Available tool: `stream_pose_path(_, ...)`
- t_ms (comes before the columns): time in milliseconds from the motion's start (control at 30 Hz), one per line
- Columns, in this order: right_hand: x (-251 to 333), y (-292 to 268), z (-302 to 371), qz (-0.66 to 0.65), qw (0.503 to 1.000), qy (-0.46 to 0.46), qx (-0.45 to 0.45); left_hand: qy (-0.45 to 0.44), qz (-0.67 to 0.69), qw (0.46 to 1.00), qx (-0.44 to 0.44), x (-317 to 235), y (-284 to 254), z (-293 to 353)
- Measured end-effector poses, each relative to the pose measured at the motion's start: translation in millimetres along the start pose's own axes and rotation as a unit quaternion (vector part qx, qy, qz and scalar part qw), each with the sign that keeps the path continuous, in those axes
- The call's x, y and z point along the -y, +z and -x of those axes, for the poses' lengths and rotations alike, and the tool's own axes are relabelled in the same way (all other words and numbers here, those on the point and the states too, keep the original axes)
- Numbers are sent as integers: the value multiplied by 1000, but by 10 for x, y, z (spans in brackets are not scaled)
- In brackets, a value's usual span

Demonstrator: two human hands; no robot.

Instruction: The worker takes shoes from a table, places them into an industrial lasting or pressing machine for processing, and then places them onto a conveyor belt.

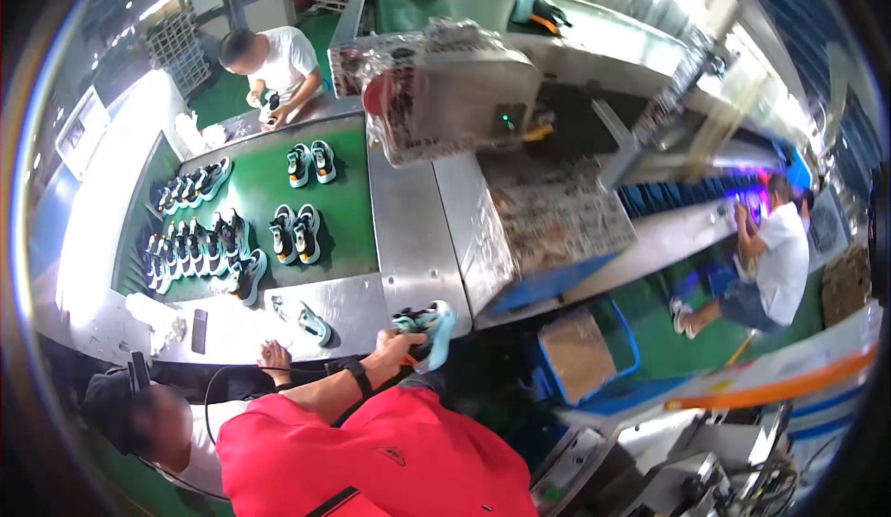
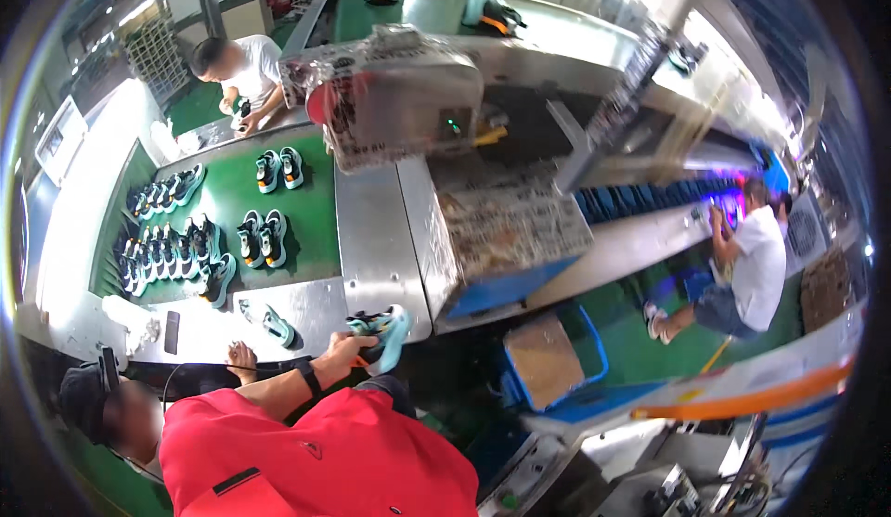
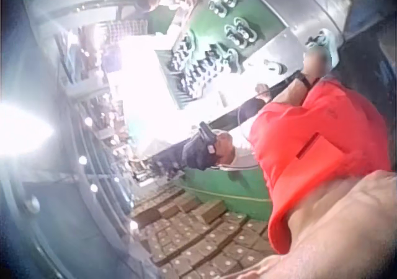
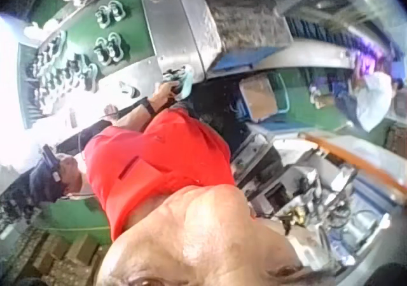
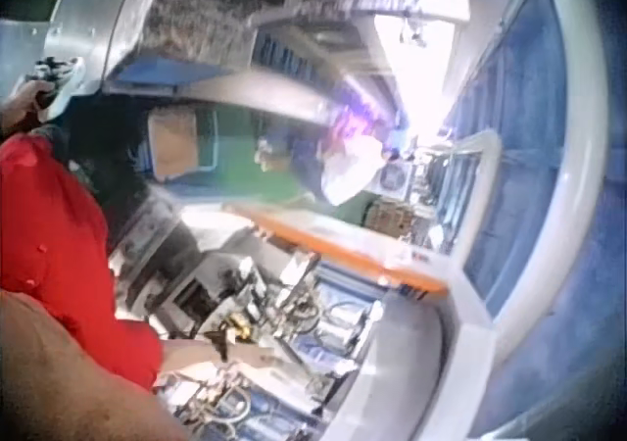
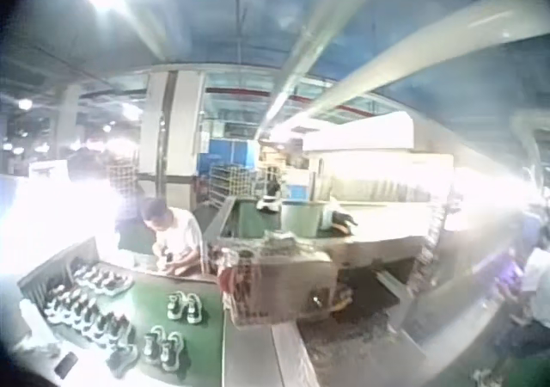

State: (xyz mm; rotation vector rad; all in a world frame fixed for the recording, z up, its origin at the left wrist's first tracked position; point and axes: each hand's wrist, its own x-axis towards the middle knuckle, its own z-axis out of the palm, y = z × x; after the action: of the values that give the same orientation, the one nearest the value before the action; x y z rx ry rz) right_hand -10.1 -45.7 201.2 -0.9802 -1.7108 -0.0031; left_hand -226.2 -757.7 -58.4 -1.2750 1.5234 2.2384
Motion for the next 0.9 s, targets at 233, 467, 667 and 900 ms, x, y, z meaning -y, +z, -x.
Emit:
stream_pose_path(233,4183,1710,744,-363,837,-226,342,92,78,980,-159,-808,-853,-1892)
stream_pose_path(467,8252,2535,1304,-374,682,-396,489,144,118,967,-175,-2307,-1335,-3439)
stream_pose_path(667,10184,2909,2254,-289,634,-419,582,298,-101,884,-345,-2888,-1857,-4711)
stream_pose_path(900,10491,3016,2513,-337,518,-255,744,403,-183,859,-257,-1924,-1427,-4321)
